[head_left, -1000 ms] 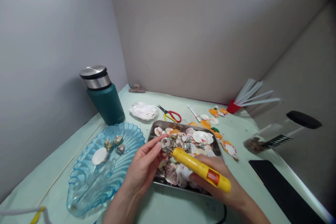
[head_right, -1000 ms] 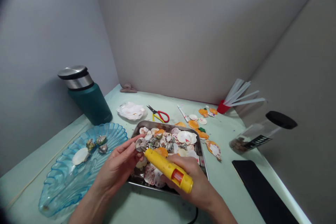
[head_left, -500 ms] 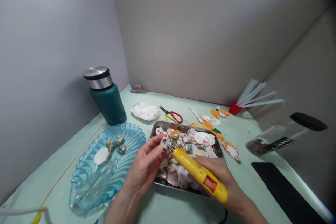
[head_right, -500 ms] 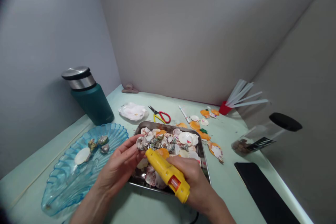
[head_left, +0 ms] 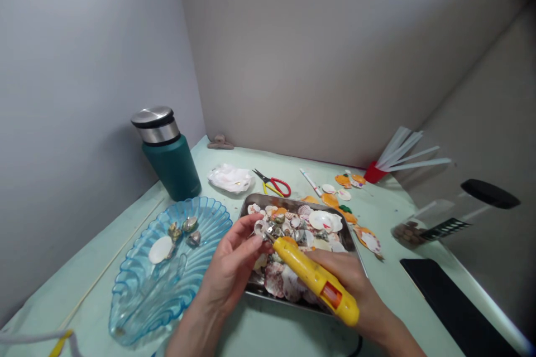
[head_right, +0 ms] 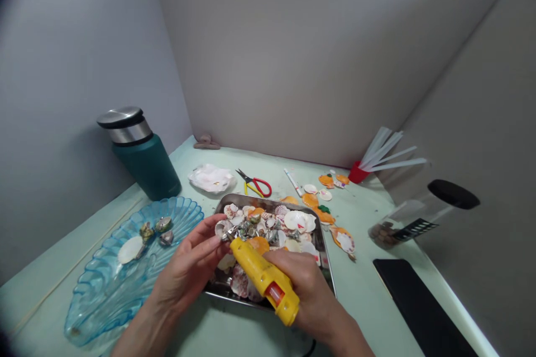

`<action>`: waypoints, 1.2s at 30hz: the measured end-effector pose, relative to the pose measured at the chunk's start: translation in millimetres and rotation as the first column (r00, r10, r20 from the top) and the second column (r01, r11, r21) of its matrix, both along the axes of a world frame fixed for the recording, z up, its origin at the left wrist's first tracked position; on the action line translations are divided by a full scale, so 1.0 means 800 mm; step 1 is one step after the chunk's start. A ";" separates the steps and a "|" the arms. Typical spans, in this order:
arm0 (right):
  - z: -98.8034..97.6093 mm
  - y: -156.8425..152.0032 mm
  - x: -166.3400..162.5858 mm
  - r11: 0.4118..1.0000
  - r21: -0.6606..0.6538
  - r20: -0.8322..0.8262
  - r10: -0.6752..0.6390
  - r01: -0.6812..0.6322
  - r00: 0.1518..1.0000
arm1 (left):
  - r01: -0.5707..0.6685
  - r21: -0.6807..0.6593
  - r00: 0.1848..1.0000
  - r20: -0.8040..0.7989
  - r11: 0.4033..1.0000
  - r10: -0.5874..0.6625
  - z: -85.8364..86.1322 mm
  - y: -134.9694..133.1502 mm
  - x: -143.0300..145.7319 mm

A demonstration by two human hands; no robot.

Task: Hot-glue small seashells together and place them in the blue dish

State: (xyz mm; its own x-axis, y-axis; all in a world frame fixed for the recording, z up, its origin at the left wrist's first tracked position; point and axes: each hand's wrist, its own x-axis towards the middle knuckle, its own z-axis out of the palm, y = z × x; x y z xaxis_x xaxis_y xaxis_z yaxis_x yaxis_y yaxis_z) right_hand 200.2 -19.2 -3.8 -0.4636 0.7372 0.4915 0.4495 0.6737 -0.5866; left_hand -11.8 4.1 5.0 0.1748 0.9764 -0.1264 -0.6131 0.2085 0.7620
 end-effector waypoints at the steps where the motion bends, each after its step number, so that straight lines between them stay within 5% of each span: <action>1: -0.001 0.000 0.000 1.000 0.000 0.004 -0.003 0.003 1.000 | -0.005 -0.003 1.000 0.001 1.000 0.005 0.001 0.000 0.000; 17: 0.006 -0.001 -0.002 0.995 0.092 -0.011 -0.050 0.051 0.999 | -0.016 -0.021 1.000 0.020 1.000 0.016 -0.001 0.000 -0.001; 36: 0.004 0.001 -0.002 0.998 0.052 -0.012 -0.039 0.039 0.999 | -0.061 0.042 0.996 -0.057 0.997 0.063 -0.003 0.001 0.004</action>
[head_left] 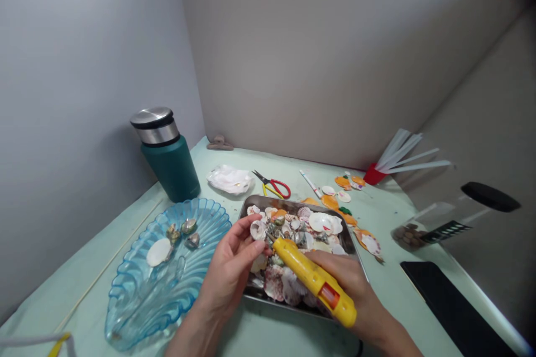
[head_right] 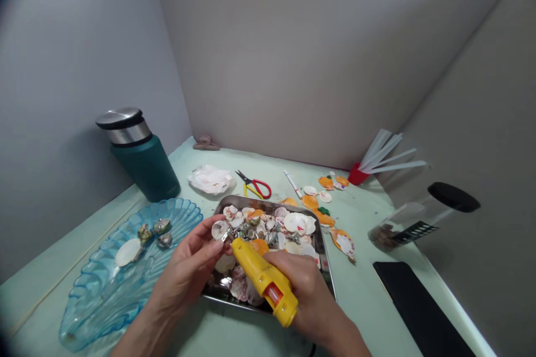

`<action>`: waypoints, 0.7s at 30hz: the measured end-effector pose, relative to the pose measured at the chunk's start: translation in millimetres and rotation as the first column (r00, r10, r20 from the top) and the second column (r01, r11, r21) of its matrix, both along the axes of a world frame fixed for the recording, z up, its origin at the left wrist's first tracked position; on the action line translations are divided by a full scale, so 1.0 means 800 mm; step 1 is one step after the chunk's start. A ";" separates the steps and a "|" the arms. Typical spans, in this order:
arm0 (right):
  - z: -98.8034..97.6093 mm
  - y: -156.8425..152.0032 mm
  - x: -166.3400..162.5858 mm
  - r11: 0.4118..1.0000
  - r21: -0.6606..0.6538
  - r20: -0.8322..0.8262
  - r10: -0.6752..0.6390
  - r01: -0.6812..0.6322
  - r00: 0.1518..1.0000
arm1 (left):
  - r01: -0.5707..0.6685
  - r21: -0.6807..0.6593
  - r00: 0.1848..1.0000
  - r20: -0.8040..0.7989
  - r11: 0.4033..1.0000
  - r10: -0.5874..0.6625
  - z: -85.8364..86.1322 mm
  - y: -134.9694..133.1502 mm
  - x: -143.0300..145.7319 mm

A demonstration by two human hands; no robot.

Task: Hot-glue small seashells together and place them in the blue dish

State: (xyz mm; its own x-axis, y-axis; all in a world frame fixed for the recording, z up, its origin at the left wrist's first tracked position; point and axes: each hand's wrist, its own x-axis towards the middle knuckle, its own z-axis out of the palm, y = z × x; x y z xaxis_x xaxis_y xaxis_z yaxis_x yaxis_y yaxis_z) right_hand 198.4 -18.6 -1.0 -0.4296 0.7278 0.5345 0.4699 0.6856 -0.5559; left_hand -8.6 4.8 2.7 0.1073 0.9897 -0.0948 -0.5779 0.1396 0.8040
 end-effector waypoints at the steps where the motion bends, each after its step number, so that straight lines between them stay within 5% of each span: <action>1: -0.001 0.000 0.000 1.000 0.002 0.002 0.001 -0.001 1.000 | -0.001 -0.003 1.000 0.000 1.000 0.001 0.001 0.000 0.000; 21: -0.005 -0.001 -0.002 0.997 -0.079 0.032 -0.017 0.020 0.999 | 0.042 -0.046 0.996 0.075 0.998 -0.038 -0.005 0.002 0.000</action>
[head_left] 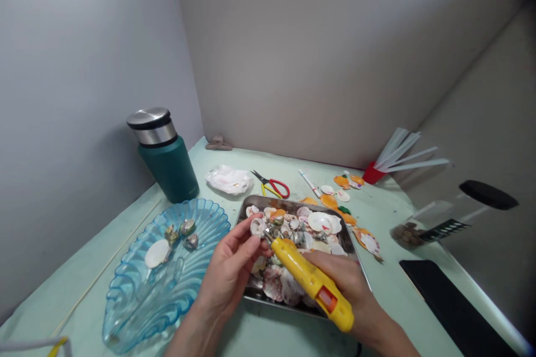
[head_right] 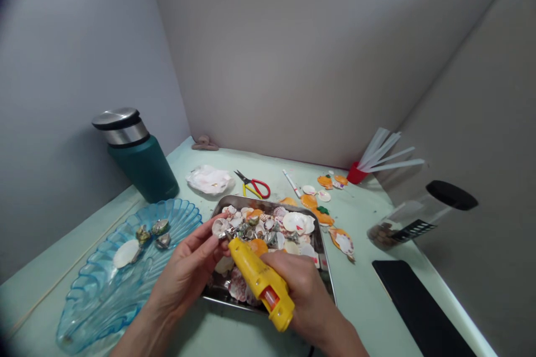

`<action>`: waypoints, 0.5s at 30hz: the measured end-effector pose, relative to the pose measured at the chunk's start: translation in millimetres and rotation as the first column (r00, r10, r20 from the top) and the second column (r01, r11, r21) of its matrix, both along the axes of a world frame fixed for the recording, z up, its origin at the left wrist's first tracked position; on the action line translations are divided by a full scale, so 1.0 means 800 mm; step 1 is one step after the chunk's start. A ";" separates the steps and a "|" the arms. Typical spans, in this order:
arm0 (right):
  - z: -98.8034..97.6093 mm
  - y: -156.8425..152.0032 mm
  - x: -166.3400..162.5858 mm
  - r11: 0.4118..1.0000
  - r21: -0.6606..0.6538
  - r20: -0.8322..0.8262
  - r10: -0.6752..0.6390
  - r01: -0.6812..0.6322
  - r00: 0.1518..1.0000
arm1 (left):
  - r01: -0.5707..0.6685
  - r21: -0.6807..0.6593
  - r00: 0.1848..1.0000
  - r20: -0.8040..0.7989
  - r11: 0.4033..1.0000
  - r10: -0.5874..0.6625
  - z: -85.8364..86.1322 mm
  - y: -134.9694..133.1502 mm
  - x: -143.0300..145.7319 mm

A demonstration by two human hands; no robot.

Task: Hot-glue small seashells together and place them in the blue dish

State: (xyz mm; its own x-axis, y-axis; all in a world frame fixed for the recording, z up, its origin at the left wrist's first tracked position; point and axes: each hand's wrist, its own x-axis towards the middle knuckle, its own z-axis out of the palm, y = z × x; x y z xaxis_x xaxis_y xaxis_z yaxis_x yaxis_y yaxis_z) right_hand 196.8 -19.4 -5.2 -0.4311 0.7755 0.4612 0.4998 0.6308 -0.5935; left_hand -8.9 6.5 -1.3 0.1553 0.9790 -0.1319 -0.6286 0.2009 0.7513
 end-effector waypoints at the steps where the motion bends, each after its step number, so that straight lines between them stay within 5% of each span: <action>1: 0.000 0.000 -0.001 1.000 -0.004 -0.002 0.006 -0.006 1.000 | 0.005 0.001 1.000 -0.001 1.000 -0.005 -0.001 0.000 0.000; 15: 0.000 0.000 -0.001 0.999 -0.051 -0.022 0.013 -0.014 1.000 | 0.014 -0.005 1.000 0.023 1.000 -0.014 0.000 0.000 -0.002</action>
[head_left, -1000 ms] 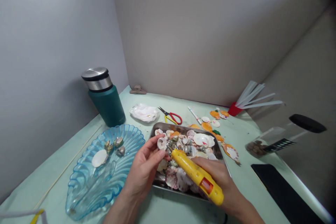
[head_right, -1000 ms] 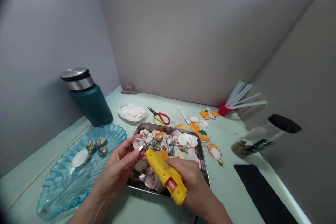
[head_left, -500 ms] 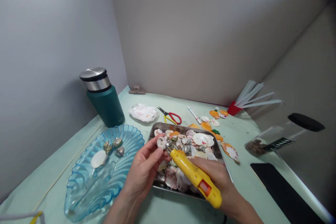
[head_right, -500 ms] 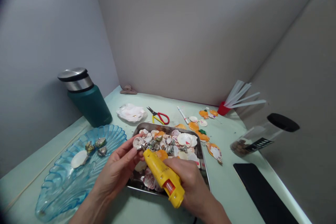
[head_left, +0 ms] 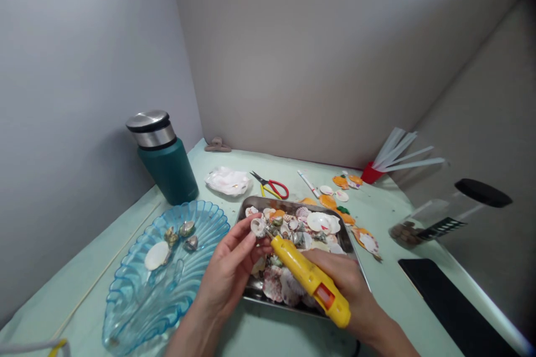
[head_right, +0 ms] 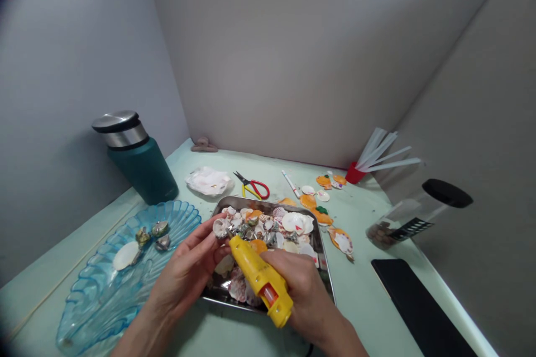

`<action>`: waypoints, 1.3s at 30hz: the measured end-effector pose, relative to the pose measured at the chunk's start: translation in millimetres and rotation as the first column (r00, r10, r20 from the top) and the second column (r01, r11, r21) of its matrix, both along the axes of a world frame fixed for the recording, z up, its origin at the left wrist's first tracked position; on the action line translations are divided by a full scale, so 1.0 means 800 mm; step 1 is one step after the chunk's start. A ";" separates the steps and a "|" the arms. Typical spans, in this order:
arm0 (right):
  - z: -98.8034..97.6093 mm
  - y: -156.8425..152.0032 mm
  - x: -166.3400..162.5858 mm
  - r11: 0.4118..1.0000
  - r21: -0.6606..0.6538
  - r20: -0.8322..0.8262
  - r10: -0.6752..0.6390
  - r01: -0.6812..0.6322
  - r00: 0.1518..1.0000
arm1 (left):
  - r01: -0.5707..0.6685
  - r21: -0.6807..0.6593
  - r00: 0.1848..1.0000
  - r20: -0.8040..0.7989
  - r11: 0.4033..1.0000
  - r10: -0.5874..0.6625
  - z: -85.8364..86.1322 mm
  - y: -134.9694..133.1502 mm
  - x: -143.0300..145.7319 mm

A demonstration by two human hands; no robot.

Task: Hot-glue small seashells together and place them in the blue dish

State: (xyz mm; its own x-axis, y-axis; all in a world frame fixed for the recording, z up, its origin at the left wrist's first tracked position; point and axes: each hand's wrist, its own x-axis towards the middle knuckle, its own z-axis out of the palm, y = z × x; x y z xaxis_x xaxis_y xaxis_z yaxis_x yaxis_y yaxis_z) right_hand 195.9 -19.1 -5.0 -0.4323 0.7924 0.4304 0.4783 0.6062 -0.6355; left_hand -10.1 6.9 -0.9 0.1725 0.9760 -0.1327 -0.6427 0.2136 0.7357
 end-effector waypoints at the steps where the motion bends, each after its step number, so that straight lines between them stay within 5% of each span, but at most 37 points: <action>1: 0.000 0.000 0.000 1.000 0.008 0.002 0.008 -0.008 1.000 | -0.004 0.003 1.000 -0.006 1.000 0.004 -0.002 0.000 0.000; 39: 0.004 0.001 -0.004 0.999 0.040 -0.018 -0.002 0.003 1.000 | -0.007 0.009 0.997 0.077 1.000 0.006 -0.003 0.002 0.000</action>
